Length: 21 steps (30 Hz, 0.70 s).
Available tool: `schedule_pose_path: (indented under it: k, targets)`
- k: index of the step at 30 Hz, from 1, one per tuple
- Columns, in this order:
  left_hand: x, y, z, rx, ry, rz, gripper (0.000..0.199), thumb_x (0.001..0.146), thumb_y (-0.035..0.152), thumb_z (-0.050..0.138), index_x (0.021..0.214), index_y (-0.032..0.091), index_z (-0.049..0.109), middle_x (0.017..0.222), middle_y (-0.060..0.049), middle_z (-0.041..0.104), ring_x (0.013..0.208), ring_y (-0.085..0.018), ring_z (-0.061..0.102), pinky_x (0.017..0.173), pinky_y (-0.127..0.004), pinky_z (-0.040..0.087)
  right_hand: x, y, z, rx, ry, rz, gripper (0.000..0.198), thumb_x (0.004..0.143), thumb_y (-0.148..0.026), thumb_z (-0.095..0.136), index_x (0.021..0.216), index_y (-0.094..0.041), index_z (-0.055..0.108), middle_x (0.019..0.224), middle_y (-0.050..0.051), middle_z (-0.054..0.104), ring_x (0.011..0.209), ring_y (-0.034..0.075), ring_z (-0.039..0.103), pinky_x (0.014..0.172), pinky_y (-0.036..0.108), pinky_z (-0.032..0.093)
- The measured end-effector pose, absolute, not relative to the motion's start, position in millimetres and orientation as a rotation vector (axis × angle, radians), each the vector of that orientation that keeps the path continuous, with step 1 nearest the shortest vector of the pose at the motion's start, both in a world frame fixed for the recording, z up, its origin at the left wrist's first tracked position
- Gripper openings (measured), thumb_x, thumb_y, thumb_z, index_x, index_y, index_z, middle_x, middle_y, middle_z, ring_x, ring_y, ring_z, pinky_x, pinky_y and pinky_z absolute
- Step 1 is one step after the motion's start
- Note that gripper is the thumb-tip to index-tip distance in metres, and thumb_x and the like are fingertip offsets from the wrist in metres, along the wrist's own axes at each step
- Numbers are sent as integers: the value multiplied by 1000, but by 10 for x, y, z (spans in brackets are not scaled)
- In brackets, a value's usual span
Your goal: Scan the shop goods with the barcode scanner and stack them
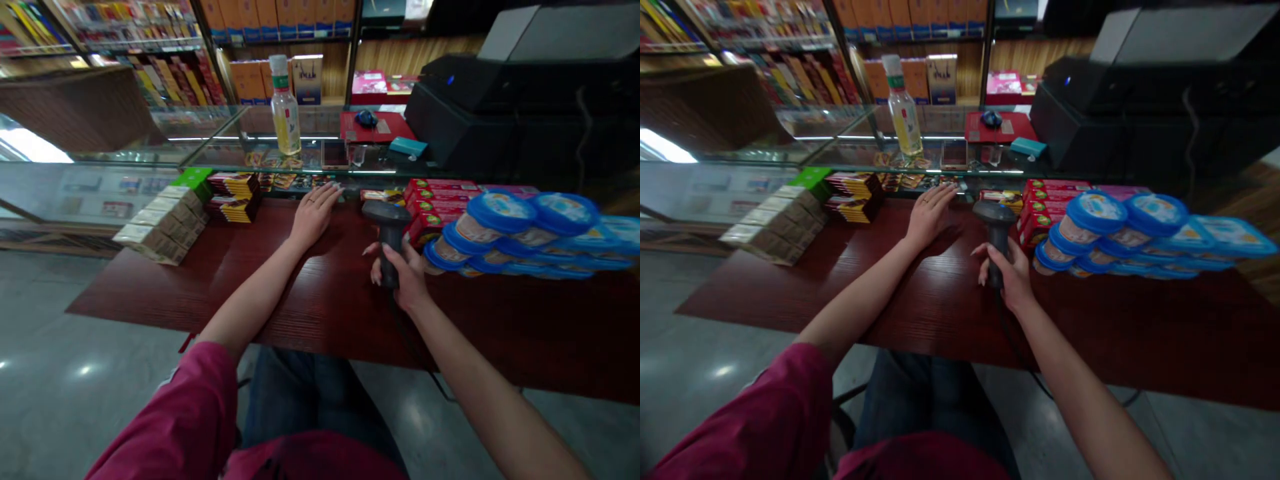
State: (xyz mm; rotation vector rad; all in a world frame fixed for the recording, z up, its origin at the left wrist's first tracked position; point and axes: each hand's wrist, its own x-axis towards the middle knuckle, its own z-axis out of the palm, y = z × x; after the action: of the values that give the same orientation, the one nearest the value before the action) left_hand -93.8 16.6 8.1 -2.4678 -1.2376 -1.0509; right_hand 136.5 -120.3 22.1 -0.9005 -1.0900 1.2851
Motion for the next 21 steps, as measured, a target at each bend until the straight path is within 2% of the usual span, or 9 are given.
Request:
schedule_pose_path:
  k: [4, 7, 10, 13, 15, 17, 19, 21]
  targets:
    - [-2048, -231, 162, -2160, -1491, -1050, 56, 107, 13, 39, 156, 27, 62, 160, -5, 64, 157, -22, 53, 134, -43, 37, 1269, -1242, 257, -896, -1105, 1362, 35, 85, -49, 85, 92, -25, 62, 87, -2, 73, 41, 7, 50, 37, 24, 43]
    - [-2649, -438, 178, -1940, -1757, -1035, 63, 101, 10, 43, 160, 26, 58, 166, -6, 59, 161, -24, 47, 136, -47, 34, 1121, -1203, 280, -895, -1115, 1424, 34, 82, -48, 87, 89, -23, 64, 85, -2, 70, 42, 6, 50, 37, 24, 41]
    - [-2937, -510, 136, -1848, -1965, -993, 63, 97, 9, 47, 157, 23, 60, 166, -11, 57, 162, -31, 45, 135, -60, 31, 910, -1164, 300, -890, -1196, 1538, 31, 81, -44, 85, 96, -22, 69, 97, 3, 77, 45, 7, 53, 39, 24, 41]
    - [-3014, -498, 105, -1842, -2009, -1003, 44, 101, 15, 53, 137, 28, 74, 151, -9, 71, 155, -35, 54, 133, -71, 26, 706, -1149, 310, -873, -1307, 1643, 35, 79, -41, 85, 104, -20, 72, 116, 10, 81, 47, 8, 57, 41, 26, 44]
    - [-3006, -483, 118, -1892, -1930, -1033, 28, 104, 21, 59, 118, 31, 81, 137, -4, 80, 149, -32, 60, 134, -69, 24, 617, -1147, 303, -863, -1356, 1672, 40, 77, -41, 87, 108, -19, 72, 122, 13, 81, 46, 8, 58, 40, 26, 44]
    - [-2965, -479, 154, -1972, -1833, -1062, 21, 105, 24, 63, 108, 32, 82, 128, -1, 84, 141, -29, 67, 136, -64, 26, 583, -1150, 286, -859, -1388, 1671, 44, 76, -41, 89, 110, -19, 72, 123, 14, 81, 46, 8, 58, 40, 26, 45]
    - [-2887, -490, 194, -2020, -1778, -1131, 18, 105, 27, 66, 108, 31, 83, 124, -2, 85, 128, -28, 74, 132, -56, 36, 597, -1165, 268, -860, -1398, 1654, 43, 77, -41, 89, 110, -19, 72, 124, 15, 81, 46, 8, 58, 40, 26, 46]
    - [-2769, -503, 221, -2004, -1782, -1296, 19, 105, 31, 67, 112, 28, 84, 122, -4, 85, 119, -26, 78, 122, -47, 48, 635, -1197, 259, -854, -1392, 1634, 42, 79, -41, 89, 110, -19, 72, 125, 15, 81, 46, 8, 58, 39, 26, 46]
